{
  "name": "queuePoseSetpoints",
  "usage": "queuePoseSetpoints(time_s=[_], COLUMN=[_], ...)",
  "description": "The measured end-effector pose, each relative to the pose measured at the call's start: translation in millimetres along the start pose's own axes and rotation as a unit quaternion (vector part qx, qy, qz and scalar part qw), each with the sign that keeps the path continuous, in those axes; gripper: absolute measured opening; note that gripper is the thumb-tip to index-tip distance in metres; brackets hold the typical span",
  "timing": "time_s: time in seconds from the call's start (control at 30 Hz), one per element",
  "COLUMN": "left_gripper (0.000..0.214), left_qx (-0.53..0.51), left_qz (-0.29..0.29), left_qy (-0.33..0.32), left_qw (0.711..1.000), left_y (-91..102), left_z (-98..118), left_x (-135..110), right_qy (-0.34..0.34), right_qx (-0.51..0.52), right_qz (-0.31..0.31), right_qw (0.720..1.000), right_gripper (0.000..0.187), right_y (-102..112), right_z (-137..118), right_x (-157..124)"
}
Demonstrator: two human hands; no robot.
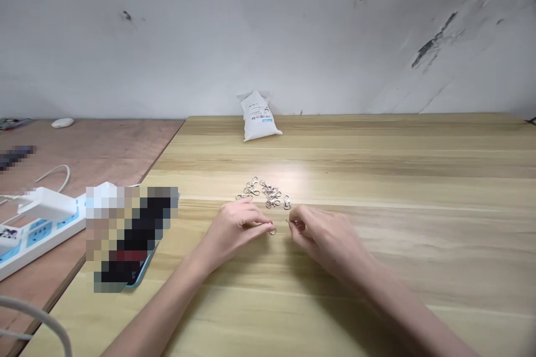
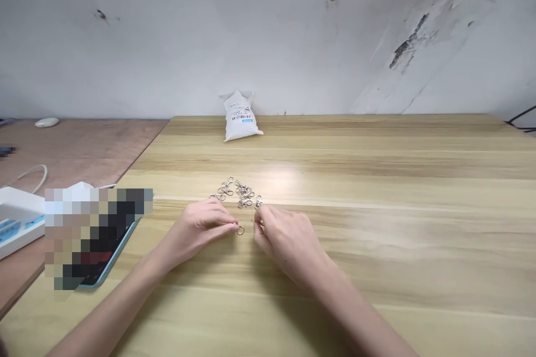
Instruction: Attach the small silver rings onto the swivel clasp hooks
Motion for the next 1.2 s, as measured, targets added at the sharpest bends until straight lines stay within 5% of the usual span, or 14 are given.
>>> queuePoseSetpoints(time_s=[0.43, 1.2], left_gripper=[0.010, 0.009], left_qx=[0.008, -0.090], left_qz=[0.002, 0.047], left_qy=[0.002, 0.099], left_qw=[1.000, 0.990], left_y=[-1.2, 5.6], left_z=[-3, -12], left_x=[0, 0], right_qy=[0.004, -0.117], right_qx=[0.275, 0.378], right_qz=[0.082, 0.156], right_qw=[0.958, 0.905], right_gripper=[0.020, 0.017], right_y=[-5, -20], right_z=[1, 10], right_x=[1, -6])
Point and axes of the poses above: each hand's wrist, its own x-axis towards the middle knuckle, its own y-axis out of the back of the hand, z = x × y, the point moved 7 cm from there along x, towards the middle knuckle, and after that the axes turned 14 degrees about y, right-handed, at the moved point
